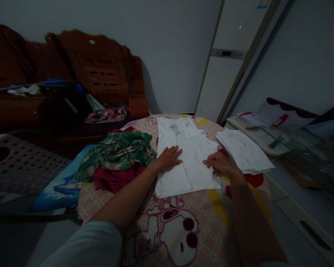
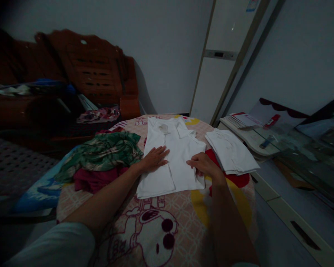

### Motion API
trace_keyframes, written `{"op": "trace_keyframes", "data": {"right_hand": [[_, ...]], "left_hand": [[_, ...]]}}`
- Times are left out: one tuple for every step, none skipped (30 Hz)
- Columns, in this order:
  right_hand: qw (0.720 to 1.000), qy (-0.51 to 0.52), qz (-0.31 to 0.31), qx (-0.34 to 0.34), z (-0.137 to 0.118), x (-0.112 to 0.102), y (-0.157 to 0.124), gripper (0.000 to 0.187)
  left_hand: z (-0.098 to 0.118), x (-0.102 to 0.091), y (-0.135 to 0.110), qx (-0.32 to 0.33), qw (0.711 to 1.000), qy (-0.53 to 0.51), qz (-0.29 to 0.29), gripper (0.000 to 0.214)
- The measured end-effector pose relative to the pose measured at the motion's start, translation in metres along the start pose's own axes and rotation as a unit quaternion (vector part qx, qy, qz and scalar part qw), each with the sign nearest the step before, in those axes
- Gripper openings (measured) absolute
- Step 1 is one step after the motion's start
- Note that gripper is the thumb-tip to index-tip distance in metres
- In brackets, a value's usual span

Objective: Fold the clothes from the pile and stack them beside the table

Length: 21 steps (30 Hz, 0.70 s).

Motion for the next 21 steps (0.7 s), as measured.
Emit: {"op": "trace_keyframes", "data": {"right_hand": [[0.999, 0.008, -0.026, -0.02, -0.008, 0.007, 0.001, 0.036], [0.998, 0.014, -0.056, -0.04, -0.017, 0.015, 0.002, 0.038], [0.995, 0.017, -0.086, -0.056, -0.024, 0.024, 0.004, 0.039], [0.991, 0.015, -0.113, -0.067, -0.029, 0.032, 0.006, 0.04], [0.988, 0.01, -0.136, -0.071, -0.033, 0.04, 0.008, 0.041], [0.986, 0.003, -0.152, -0.066, -0.034, 0.047, 0.01, 0.041], [0.985, -0.005, -0.164, -0.056, -0.034, 0.053, 0.013, 0.041], [0.984, -0.013, -0.173, -0.043, -0.033, 0.058, 0.015, 0.04], [0.983, -0.023, -0.182, -0.031, -0.032, 0.061, 0.017, 0.04], [0.981, -0.031, -0.193, -0.022, -0.031, 0.065, 0.018, 0.04], [0.978, -0.035, -0.205, -0.018, -0.03, 0.067, 0.019, 0.039], [0.976, -0.034, -0.216, -0.02, -0.03, 0.069, 0.019, 0.039], [0.974, -0.03, -0.224, -0.025, -0.031, 0.071, 0.019, 0.039], [0.973, -0.023, -0.227, -0.032, -0.032, 0.071, 0.019, 0.038], [0.973, -0.017, -0.226, -0.039, -0.033, 0.071, 0.019, 0.038], [0.974, -0.015, -0.224, -0.042, -0.033, 0.072, 0.02, 0.037], [0.974, -0.016, -0.222, -0.04, -0.032, 0.072, 0.021, 0.037], [0.974, -0.02, -0.221, -0.035, -0.031, 0.074, 0.022, 0.036], [0.974, -0.023, -0.224, -0.029, -0.028, 0.076, 0.024, 0.036], [0.973, -0.023, -0.228, -0.022, -0.026, 0.078, 0.026, 0.035], [0.972, -0.022, -0.231, -0.019, -0.024, 0.08, 0.028, 0.035]], "left_hand": [[-0.001, 0.001, 0.0, 0.002, 1.0, -0.001, 0.004, 0.059], [-0.001, 0.001, 0.001, 0.004, 1.0, -0.002, 0.007, 0.059], [-0.002, 0.002, 0.001, 0.005, 1.0, -0.003, 0.01, 0.059], [-0.002, 0.002, 0.001, 0.005, 1.0, -0.005, 0.012, 0.059], [-0.002, 0.002, 0.001, 0.005, 1.0, -0.007, 0.013, 0.058], [-0.002, 0.002, 0.001, 0.004, 1.0, -0.009, 0.013, 0.058], [-0.002, 0.002, 0.001, 0.003, 1.0, -0.01, 0.012, 0.058], [-0.002, 0.002, 0.001, 0.001, 1.0, -0.012, 0.009, 0.058], [-0.002, 0.002, 0.0, -0.001, 1.0, -0.013, 0.005, 0.058], [-0.002, 0.001, 0.0, -0.002, 1.0, -0.013, 0.0, 0.058], [-0.001, 0.001, 0.0, -0.003, 1.0, -0.012, -0.004, 0.058], [-0.001, 0.001, 0.0, -0.004, 1.0, -0.012, -0.007, 0.059], [-0.001, 0.0, 0.0, -0.004, 1.0, -0.011, -0.008, 0.059], [0.0, -0.001, 0.0, -0.004, 1.0, -0.011, -0.009, 0.059], [0.0, -0.001, 0.0, -0.003, 1.0, -0.012, -0.009, 0.059], [0.0, -0.001, -0.001, -0.002, 1.0, -0.012, -0.009, 0.059], [0.001, -0.002, -0.001, -0.002, 1.0, -0.014, -0.01, 0.059], [0.001, -0.002, -0.002, -0.003, 1.0, -0.016, -0.012, 0.059], [0.001, -0.002, -0.002, -0.003, 1.0, -0.018, -0.013, 0.059], [0.001, -0.002, -0.003, -0.004, 1.0, -0.02, -0.013, 0.059], [0.001, -0.002, -0.003, -0.004, 1.0, -0.022, -0.012, 0.059]]}}
Point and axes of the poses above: each hand's wrist, its own y-axis towards the middle knuckle, its own x-axis out of the palm, z = x × y, the point moved 6 cm from there along y, towards the middle knuckle, and after that the axes turned 13 degrees about -z, right-handed, at the moved point
